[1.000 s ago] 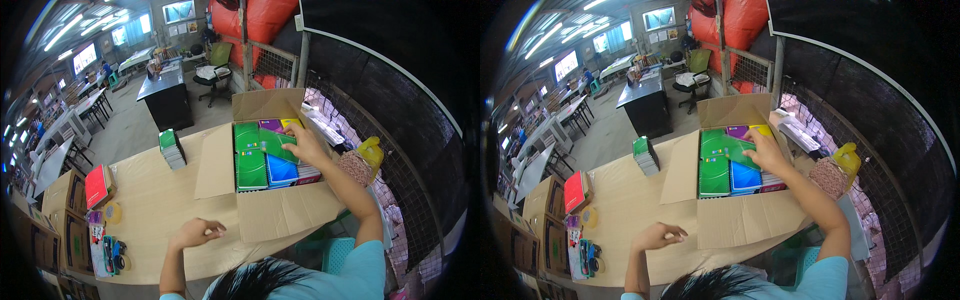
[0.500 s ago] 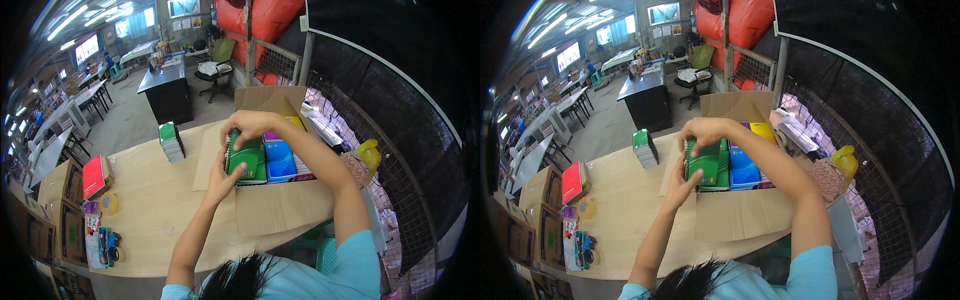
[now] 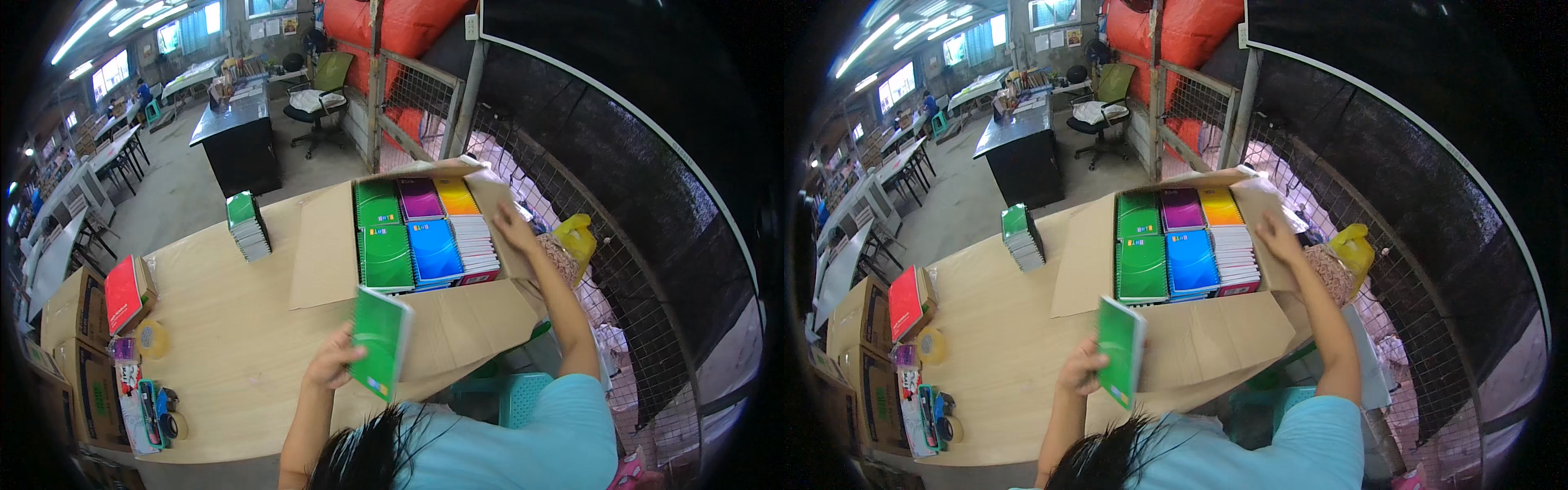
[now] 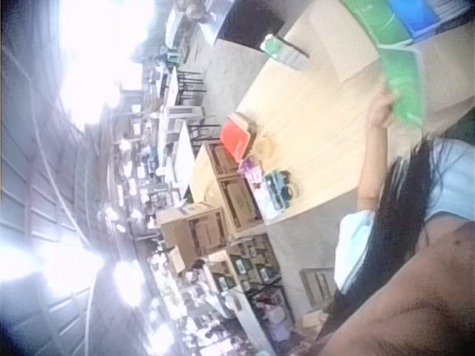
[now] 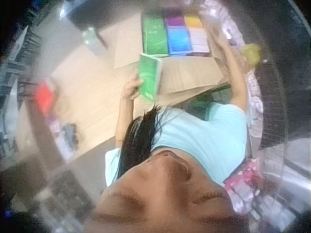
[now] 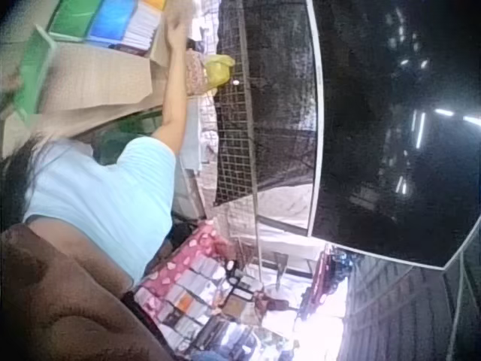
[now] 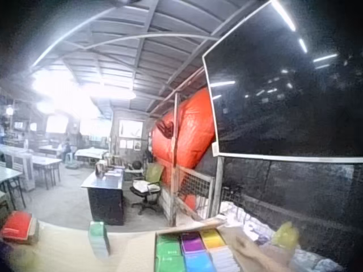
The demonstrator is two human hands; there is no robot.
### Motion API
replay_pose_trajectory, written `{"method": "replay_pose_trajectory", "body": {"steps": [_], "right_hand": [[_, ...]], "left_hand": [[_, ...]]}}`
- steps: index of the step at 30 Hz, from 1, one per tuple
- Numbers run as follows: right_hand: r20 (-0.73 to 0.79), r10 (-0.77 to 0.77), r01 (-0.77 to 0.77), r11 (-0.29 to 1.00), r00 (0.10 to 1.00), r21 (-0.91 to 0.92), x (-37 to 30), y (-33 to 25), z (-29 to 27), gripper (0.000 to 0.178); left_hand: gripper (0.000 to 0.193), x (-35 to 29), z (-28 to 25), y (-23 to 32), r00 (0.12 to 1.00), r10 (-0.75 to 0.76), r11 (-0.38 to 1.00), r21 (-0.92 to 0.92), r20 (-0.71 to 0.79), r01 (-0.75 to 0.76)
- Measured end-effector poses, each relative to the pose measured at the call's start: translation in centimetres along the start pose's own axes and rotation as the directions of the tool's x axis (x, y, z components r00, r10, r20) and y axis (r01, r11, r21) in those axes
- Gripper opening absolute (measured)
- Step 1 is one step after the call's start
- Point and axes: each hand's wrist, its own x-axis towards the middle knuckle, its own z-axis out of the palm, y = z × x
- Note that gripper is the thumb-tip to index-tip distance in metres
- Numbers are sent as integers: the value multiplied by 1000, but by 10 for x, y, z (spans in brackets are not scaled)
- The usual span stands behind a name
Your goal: The person sorts through green spiral-bound notebooks and wire bindings, then removes notebooks from a larger cardboard box and stacks them by color on a table.
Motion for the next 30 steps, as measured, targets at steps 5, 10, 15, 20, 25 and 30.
{"method": "replay_pose_trajectory", "body": {"steps": [5, 10, 15, 20, 25, 30], "right_hand": [[62, 143, -152, 811, 988, 566, -29, 34, 50, 50], [-30, -27, 38, 888, 999, 459, -62, -41, 7, 60], [125, -311, 298, 948, 942, 114, -117, -96, -29, 98], [153, -308, 277, 941, 939, 196, -118, -70, -8, 99], [264, -422, 428, 903, 867, 38, -98, -81, -38, 80], [282, -390, 326, 913, 877, 246, -18, -121, -52, 45]], "left_hand": [[30, 27, -48, -39, 986, -96, 535, 829, -135, 165], [20, 13, -29, -57, 882, 93, 153, 882, -462, 446], [29, 19, 0, -70, 850, 490, -401, 816, -192, 416], [28, 36, -70, -70, 979, 104, 204, 967, -175, 152], [38, 42, -54, -88, 918, -17, 562, 756, -395, 336], [39, 37, -58, -117, 945, 315, 120, 991, -93, 57]]}}
